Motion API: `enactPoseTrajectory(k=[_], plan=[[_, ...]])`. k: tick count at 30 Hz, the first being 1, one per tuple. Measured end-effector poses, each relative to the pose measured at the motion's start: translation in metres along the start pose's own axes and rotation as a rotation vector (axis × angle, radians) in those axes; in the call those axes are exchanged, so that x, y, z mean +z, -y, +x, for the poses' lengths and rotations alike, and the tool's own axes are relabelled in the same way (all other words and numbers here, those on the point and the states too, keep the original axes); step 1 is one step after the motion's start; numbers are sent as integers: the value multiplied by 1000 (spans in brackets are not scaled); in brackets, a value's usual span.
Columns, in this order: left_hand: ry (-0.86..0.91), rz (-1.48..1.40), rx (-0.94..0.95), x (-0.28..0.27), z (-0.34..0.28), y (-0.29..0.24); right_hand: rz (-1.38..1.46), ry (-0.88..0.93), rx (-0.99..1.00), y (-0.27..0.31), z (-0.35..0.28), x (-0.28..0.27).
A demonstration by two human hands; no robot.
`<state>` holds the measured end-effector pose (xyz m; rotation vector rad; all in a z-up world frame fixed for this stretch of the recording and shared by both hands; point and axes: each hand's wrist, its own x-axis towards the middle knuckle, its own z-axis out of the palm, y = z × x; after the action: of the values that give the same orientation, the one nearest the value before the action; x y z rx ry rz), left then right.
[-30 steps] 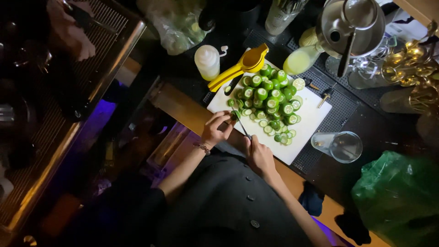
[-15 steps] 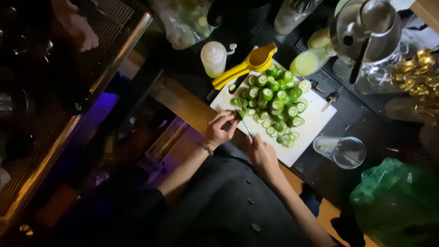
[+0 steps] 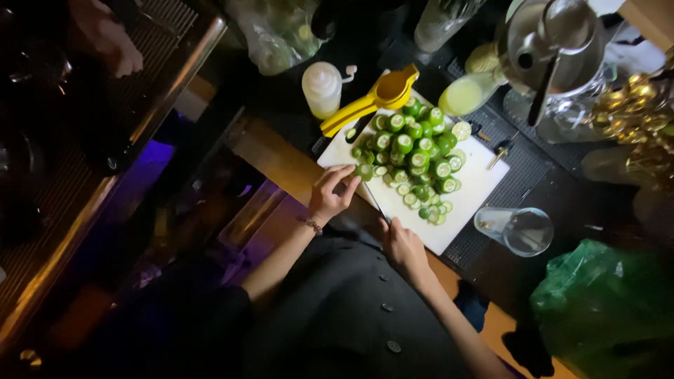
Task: Slicing small green limes into rounds on a cutting board at a bar counter.
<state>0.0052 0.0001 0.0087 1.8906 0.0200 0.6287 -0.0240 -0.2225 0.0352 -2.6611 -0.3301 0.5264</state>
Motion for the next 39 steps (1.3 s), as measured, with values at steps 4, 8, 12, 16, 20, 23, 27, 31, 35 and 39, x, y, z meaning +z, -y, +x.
enactPoseTrajectory(k=[4, 8, 12, 16, 20, 23, 27, 31, 35, 39], plan=[[60, 31, 42, -3, 3, -14, 109, 72, 64, -3, -2, -10], [52, 86, 27, -18, 20, -14, 351, 109, 59, 5, -5, -28], [229, 194, -123, -32, 37, 12, 139, 27, 11, 27, -6, -41], [375, 83, -170, -46, 47, 23, 46, -32, -103, 46, 10, -35], [441, 64, -202, -49, 42, 49, -12, -46, -146, 44, 18, -22], [424, 101, -131, -49, 40, 53, -60, -45, -124, 30, 16, -11], [443, 107, -133, -53, 46, 48, -66, -1, -104, 10, 5, -13], [480, 87, -313, -50, 53, 24, -63, 39, -70, -5, -9, -26], [509, 14, -273, 2, 88, -42, 81, 102, 85, -12, -38, -37], [500, 115, 165, 99, 112, -63, 171, 103, 130, -14, -53, -38]])
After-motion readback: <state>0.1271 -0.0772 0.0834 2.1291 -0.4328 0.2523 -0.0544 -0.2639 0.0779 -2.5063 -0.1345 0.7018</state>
